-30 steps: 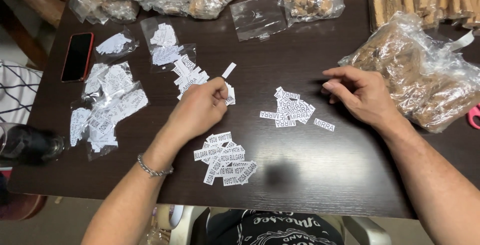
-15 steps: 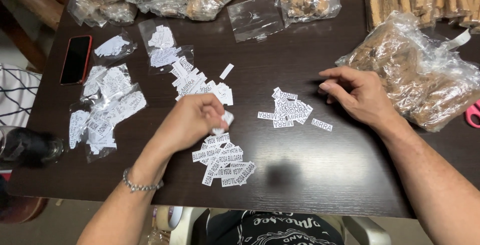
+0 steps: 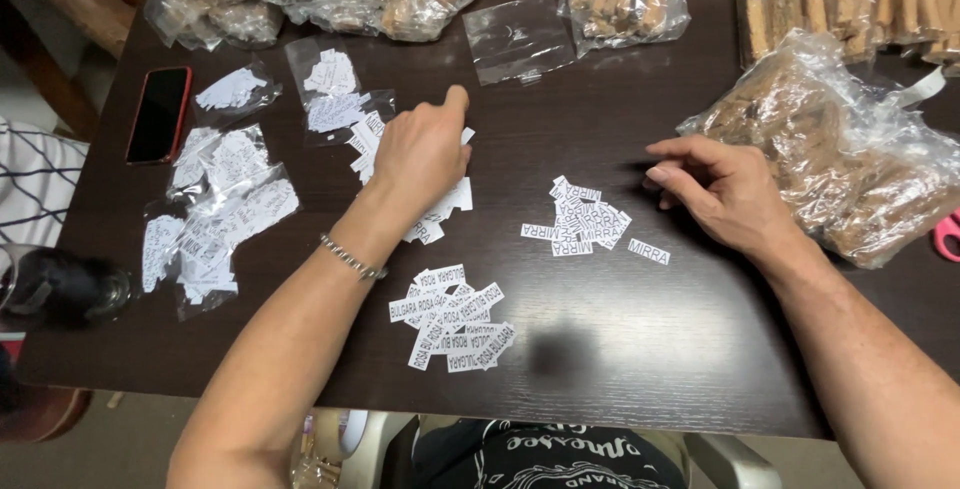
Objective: Sorting small printed paper labels into organized piles on a dark wooden table.
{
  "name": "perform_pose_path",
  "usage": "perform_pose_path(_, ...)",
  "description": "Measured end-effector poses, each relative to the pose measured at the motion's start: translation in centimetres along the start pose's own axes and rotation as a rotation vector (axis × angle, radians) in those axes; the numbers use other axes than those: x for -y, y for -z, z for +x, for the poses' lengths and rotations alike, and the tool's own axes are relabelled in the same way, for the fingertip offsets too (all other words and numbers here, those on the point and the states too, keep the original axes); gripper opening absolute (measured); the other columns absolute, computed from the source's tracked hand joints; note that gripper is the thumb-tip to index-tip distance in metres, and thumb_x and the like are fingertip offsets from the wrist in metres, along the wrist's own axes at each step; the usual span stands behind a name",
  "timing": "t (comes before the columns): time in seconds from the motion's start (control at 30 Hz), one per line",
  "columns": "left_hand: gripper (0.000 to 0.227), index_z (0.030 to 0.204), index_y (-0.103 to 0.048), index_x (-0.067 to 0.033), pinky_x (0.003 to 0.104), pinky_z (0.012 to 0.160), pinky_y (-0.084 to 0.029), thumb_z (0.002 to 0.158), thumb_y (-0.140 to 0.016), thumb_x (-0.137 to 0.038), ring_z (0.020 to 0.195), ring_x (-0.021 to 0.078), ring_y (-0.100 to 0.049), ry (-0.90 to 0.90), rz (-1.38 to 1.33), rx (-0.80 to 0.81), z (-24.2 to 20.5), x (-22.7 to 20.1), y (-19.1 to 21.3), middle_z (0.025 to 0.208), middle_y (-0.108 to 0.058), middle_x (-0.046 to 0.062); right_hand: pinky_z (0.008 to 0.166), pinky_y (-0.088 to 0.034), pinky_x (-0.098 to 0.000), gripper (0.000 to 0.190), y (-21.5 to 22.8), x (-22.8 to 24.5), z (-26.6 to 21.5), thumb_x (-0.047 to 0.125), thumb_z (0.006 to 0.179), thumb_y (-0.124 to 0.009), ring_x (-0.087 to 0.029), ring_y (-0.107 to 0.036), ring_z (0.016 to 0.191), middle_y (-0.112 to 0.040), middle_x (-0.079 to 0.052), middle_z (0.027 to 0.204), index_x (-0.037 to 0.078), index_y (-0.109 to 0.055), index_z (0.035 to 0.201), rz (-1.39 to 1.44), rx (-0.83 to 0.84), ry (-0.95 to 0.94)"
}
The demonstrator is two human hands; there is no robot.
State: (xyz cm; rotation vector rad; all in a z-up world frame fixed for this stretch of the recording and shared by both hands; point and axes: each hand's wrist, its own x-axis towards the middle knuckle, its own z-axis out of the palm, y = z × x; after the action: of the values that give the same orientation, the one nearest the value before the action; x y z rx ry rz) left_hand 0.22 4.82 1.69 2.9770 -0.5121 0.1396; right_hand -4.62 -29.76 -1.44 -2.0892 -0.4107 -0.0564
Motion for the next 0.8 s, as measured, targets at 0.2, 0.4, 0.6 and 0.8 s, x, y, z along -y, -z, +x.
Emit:
perform_pose_path(0.2,0.038,0.113,-0.052,0.0021,0.052,0.071,-0.061,0.080,-0.071,0.004,0.075,0.0466,-0.075,0.007,0.066,0.003,2.0,-1.1,0.3,0.078,-0.070,0.027,0.061,-0.058,-0.0361,0.020,-0.4,-0.2,0.1,0.001,0.096,-0.073,-0.023,-0.073,0.059,-0.076,-0.018,0.080,-0.006,-0.074,0.115,0.090,-0.064,0.137)
perform_pose_path(0.4,0.031,0.111,-0.058,-0.0006,0.046,0.074,-0.060,0.082,-0.068,0.001,0.082,0.0349,-0.076,0.180,-0.504,-0.028,2.0,2.2,1.1,0.076,-0.075,0.013,0.060,-0.058,-0.0364,0.021,-0.3,1.0,0.0,0.002,0.095,-0.075,-0.024,-0.074,0.058,-0.076,-0.017,0.078,-0.006,-0.073,0.114,0.069,-0.066,0.166)
perform_pose_path(0.6,0.013,0.092,-0.069,0.0022,0.029,0.069,-0.069,0.085,-0.064,0.012,0.075,0.0190,-0.075,0.354,-1.251,0.130,0.6,1.1,2.5,0.084,-0.074,0.017,0.060,-0.058,-0.0366,0.021,-0.3,1.2,0.1,0.003,0.095,-0.074,-0.024,-0.074,0.059,-0.077,-0.017,0.078,-0.006,-0.073,0.114,0.069,-0.047,0.150)
perform_pose_path(0.8,0.028,0.118,-0.071,0.0059,0.026,0.068,-0.065,0.092,-0.061,0.003,0.073,0.0143,-0.071,0.180,-1.118,0.349,0.0,-2.4,3.5,0.090,-0.072,0.017,0.061,-0.058,-0.0348,0.021,-0.3,0.4,0.1,0.002,0.096,-0.073,-0.023,-0.073,0.058,-0.076,-0.015,0.078,-0.006,-0.073,0.115,0.083,-0.043,0.149)
